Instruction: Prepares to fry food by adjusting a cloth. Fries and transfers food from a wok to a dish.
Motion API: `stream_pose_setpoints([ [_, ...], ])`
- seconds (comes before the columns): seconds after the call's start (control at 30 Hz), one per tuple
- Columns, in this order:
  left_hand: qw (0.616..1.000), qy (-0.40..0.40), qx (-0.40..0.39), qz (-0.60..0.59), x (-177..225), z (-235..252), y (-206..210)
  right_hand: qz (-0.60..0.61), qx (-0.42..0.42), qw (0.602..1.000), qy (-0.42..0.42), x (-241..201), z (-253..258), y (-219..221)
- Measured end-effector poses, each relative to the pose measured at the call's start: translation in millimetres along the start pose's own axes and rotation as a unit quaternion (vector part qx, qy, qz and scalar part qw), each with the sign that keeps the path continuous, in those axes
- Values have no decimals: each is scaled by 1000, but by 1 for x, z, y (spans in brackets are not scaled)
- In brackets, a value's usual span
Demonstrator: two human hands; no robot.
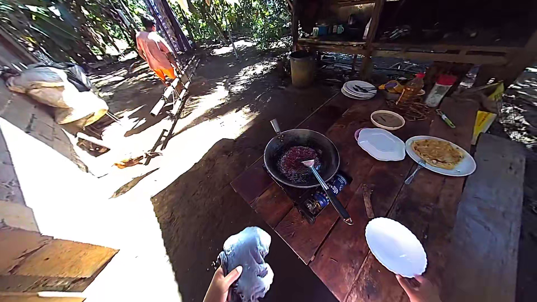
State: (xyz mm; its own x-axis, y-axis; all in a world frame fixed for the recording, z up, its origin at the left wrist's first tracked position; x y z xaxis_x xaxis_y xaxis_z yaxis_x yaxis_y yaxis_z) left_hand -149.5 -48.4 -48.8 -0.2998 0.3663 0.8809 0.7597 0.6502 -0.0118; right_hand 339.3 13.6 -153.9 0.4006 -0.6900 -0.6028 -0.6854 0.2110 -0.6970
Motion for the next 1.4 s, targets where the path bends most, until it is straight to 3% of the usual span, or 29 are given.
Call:
stream_pose_setpoints([
  [0.03, 1000, -3, -19, -21, 6, 0, -3, 8, -15, 997, -69, -21, -19, 7],
  [0.1, 994, -10, -67, -87, 20, 0, -6, 64, -140, 980, -128, -81, -72, 37],
  [0.2, 982, -8, -133, -131, 42, -3, -8, 156, -356, 894, -225, -166, -157, 95],
  [0.27, 982, 16, -155, -104, 60, -2, -16, 237, -397, 842, -277, -202, -203, 125],
  [0.47, 980, 176, -67, 58, 94, 34, -71, 343, -230, 837, -359, -254, -256, 142],
  [0.6, 904, 347, -35, 246, 98, 62, -88, 391, -275, 791, -381, -255, -275, 144],
  [0.7, 863, 460, -51, 201, 107, 75, -81, 452, -317, 778, -301, -257, -273, 153],
  [0.77, 895, 428, -101, 82, 113, 85, -75, 476, -320, 776, -261, -267, -265, 158],
  [0.87, 973, 197, -109, -51, 127, 91, -52, 420, -278, 815, -288, -296, -247, 171],
  [0.93, 986, 100, -109, -79, 126, 107, -39, 311, -250, 851, -343, -319, -234, 179],
  [1.0, 990, 65, -106, -65, 125, 125, -33, 177, -231, 873, -392, -339, -227, 178],
  [1.1, 993, 80, -75, -37, 139, 155, -19, 58, -178, 870, -455, -365, -213, 165],
  [1.23, 984, 176, -3, 22, 166, 219, 11, 40, -112, 881, -457, -381, -174, 143],
  [1.4, 941, 304, -22, 146, 212, 333, 89, 73, 94, 909, -399, -375, -112, 129],
])
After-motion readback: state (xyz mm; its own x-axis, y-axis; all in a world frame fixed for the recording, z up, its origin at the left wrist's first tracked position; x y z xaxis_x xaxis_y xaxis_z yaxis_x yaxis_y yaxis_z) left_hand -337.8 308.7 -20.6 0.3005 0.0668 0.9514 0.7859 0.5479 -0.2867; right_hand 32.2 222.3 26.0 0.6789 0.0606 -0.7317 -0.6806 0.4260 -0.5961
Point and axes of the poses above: each hand's wrist, its own z-axis towards the middle knuckle, its own y-axis out of the palm, x = y × z, the point moved 2 cm from there along z, towards the middle knuckle, and after that the axes turned 15 degrees about x, right-handed, at the moved point
